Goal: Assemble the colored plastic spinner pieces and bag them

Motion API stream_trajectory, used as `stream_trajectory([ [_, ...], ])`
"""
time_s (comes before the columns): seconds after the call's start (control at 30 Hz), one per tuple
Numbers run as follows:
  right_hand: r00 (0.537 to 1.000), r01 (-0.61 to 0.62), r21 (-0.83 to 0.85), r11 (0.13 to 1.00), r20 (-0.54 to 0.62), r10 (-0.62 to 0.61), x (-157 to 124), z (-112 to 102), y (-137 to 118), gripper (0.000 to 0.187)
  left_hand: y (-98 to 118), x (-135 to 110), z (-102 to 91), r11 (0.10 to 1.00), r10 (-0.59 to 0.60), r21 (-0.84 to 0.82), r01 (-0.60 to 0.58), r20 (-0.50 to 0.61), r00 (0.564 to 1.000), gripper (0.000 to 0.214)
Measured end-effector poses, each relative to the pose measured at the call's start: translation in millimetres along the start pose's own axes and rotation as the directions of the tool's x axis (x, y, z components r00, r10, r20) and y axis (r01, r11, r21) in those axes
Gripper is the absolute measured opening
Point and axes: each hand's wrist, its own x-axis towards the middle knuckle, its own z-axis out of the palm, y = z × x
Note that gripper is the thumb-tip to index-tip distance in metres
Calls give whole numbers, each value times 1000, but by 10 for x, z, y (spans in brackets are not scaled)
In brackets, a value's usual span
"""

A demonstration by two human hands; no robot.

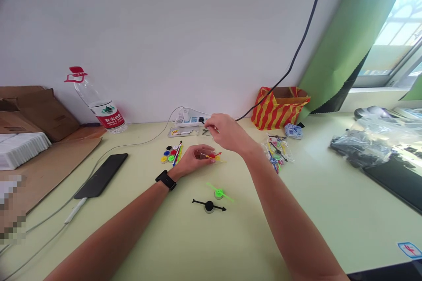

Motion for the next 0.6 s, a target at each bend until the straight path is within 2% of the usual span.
stream_trajectory([
  [0.1, 995, 26, -110, 994, 101, -15, -9, 42, -2, 31, 2, 2, 10, 1000, 13, -16, -13, 12, 1000, 54],
  [0.27, 1000, 4, -29, 1000, 20, -3, -24, -65, -150, 25, 37, -3, 15, 998, 9, -58, -8, 18, 1000, 58],
  [0.3, 999, -13, 2, 1000, 43, 13, -34, -106, -194, 23, 46, -3, 11, 998, 11, -61, -10, 12, 1000, 55],
  [0.37, 983, -46, 77, 996, 180, 32, -61, -170, -275, 21, 56, 0, -6, 997, 39, -69, -40, -16, 999, 48],
  [0.4, 960, -61, 118, 991, 278, 26, -77, -178, -308, 20, 55, 4, -19, 995, 63, -70, -65, -35, 997, 45],
  [0.47, 877, -108, 158, 981, 480, 20, -102, -122, -355, 15, 37, 16, -47, 993, 101, -62, -104, -47, 994, 44],
  [0.53, 756, -171, 85, 982, 650, 75, -112, 35, -382, 12, 6, 29, -67, 994, 94, -55, -95, -21, 995, 48],
  [0.6, 601, -197, -100, 975, 774, 201, -102, 255, -397, 13, -25, 39, -72, 997, 55, -63, -55, 6, 998, 51],
])
